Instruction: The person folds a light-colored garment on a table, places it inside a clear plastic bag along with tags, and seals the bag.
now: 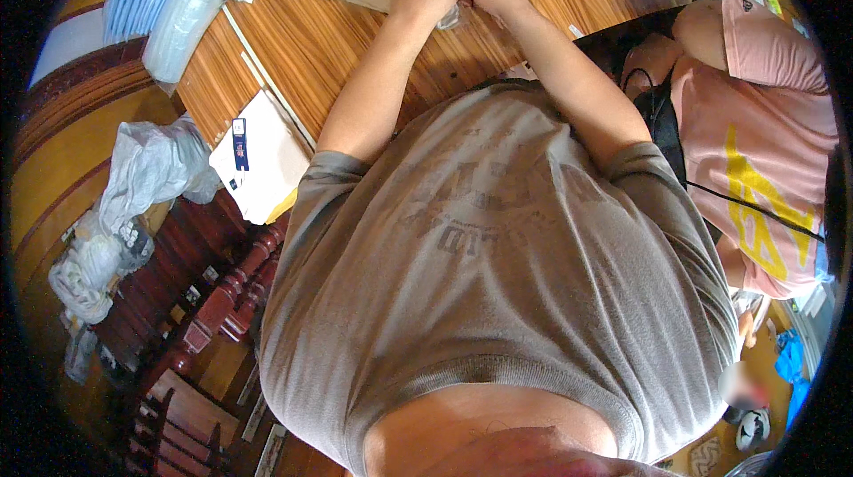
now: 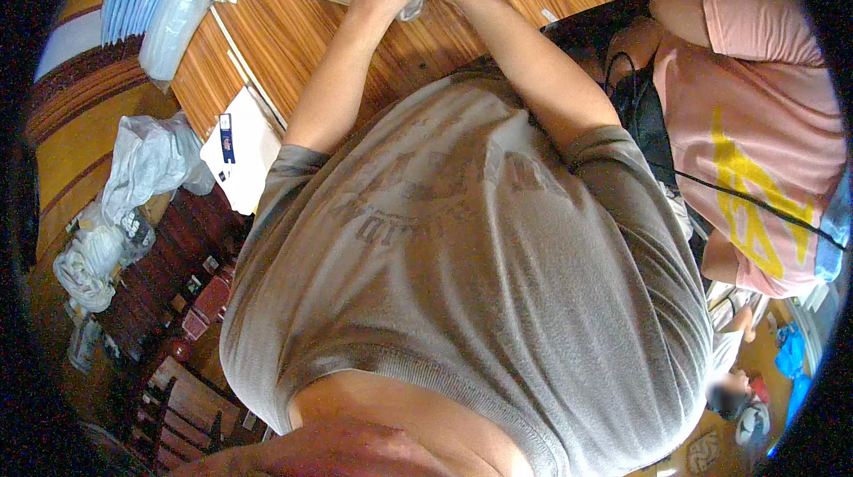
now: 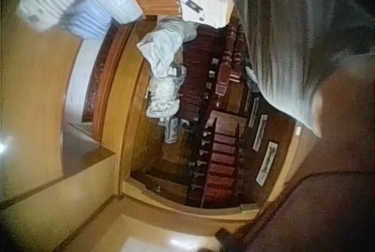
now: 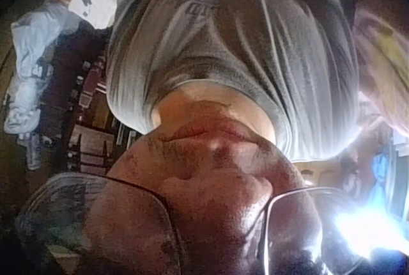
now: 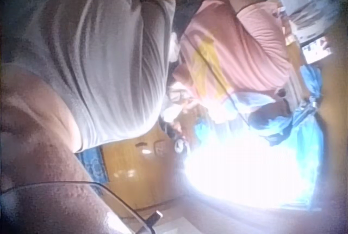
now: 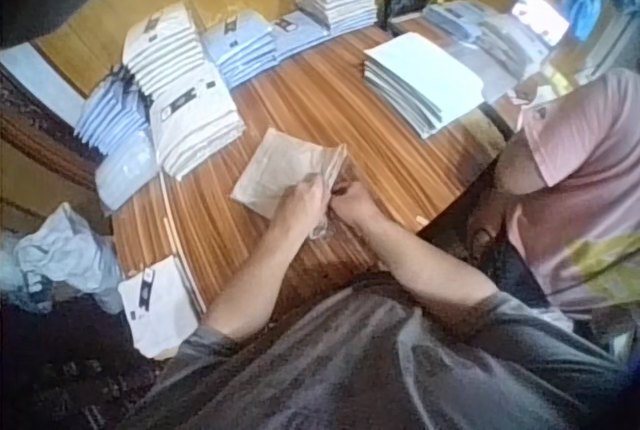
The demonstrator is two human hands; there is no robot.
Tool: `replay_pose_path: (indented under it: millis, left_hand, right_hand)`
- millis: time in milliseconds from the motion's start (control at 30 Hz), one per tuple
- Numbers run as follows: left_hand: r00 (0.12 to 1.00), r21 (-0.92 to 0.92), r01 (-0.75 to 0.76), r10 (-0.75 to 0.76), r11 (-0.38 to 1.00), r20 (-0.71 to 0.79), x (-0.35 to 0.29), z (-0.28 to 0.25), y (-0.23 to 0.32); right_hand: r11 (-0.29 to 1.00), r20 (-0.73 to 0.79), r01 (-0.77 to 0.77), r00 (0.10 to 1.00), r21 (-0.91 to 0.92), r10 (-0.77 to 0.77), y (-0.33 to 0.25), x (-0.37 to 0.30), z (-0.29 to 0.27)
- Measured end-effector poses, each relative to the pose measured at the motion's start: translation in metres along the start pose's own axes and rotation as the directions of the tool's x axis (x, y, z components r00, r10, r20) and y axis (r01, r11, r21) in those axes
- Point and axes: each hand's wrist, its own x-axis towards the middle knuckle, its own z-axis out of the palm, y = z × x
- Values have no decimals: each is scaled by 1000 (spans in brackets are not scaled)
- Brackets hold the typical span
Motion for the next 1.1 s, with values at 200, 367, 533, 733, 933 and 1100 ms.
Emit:
replay_pose_path:
  millis: [200, 367, 533, 733, 933, 1100]
  left_hand:
    - [998, -16, 56, -55, 998, 14, 3, -4, 10]
    - [997, -17, 73, -73, 997, 26, -1, -6, 0]
    - [998, 44, 8, -11, 999, 63, -3, -3, 4]
    - [999, 126, 4, -10, 992, 47, -7, -8, 11]
    - [984, 206, 127, -149, 970, 94, -26, 1, 20]
    - [987, 155, 28, -3, 987, -161, -45, 33, 14]
  right_hand:
    - [728, 11, -64, 997, 682, 77, 1, -7, 23]
    - [995, -56, 103, 993, -16, -104, -65, -63, 15]
    - [840, 163, -196, 978, 505, 131, -35, -30, 22]
    - [791, 138, -166, 985, 590, 104, -37, -33, 21]
    - [750, 79, -124, 992, 650, 96, -10, -48, -16]
    - [365, 159, -262, 944, 893, 289, -29, -84, -39]
